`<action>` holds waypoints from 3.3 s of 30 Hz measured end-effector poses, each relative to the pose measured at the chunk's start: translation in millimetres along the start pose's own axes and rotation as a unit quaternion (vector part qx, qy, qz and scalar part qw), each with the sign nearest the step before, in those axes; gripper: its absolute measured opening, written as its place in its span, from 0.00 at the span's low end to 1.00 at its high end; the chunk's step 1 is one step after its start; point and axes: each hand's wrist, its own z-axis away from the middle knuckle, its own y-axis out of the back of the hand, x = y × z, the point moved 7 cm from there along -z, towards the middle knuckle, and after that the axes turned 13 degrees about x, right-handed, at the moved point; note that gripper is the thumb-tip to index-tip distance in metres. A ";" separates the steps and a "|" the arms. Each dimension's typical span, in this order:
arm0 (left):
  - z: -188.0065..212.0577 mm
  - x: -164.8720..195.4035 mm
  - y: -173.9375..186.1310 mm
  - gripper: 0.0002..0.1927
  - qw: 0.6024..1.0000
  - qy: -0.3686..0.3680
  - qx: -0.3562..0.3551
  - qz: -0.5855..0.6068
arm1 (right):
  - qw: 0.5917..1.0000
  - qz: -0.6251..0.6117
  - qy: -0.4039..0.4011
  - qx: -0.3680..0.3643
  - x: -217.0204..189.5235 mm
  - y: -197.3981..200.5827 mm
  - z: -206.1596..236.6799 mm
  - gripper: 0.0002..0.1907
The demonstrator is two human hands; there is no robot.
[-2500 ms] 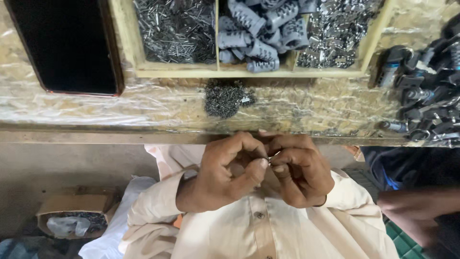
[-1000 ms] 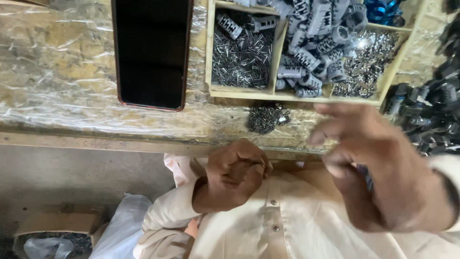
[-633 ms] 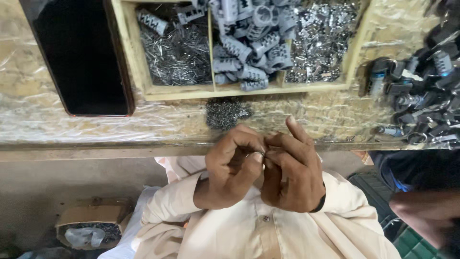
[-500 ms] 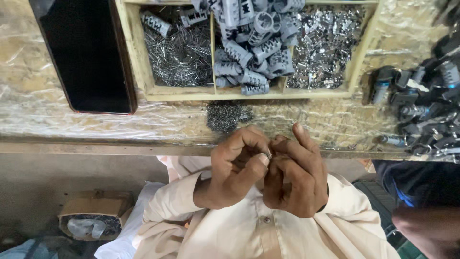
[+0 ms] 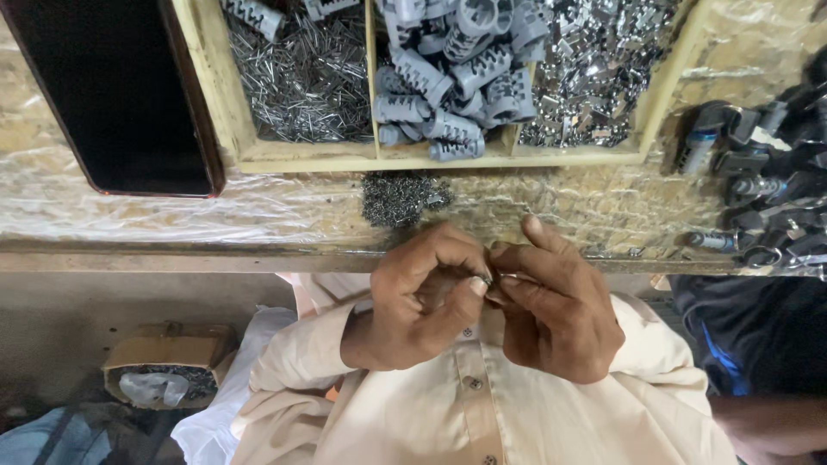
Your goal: The person sits at a workbench and assembles small plastic parts by hand, picking gray plastic bodies and blue caps from a compartmentalized tray, pressing the pieces together, and placing the finished assemblies into the tray compartments. They occasionally reach into a large pile of parts on the table to gather more pieces.
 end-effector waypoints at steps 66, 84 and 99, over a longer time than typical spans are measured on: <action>-22.5 26.5 -5.8 0.07 0.952 0.135 -0.173 -0.214 | 0.987 0.001 0.045 -0.153 -0.2 -9.2 5.5 0.34; -15.7 18.2 4.5 0.05 0.964 0.107 -0.153 -0.187 | 0.985 0.098 0.105 -0.097 -20.9 -7.6 3.6 0.30; 3.1 15.7 2.9 0.12 0.996 -0.057 -0.038 0.059 | 0.962 0.143 0.218 -0.086 -93.8 3.8 -106.1 0.14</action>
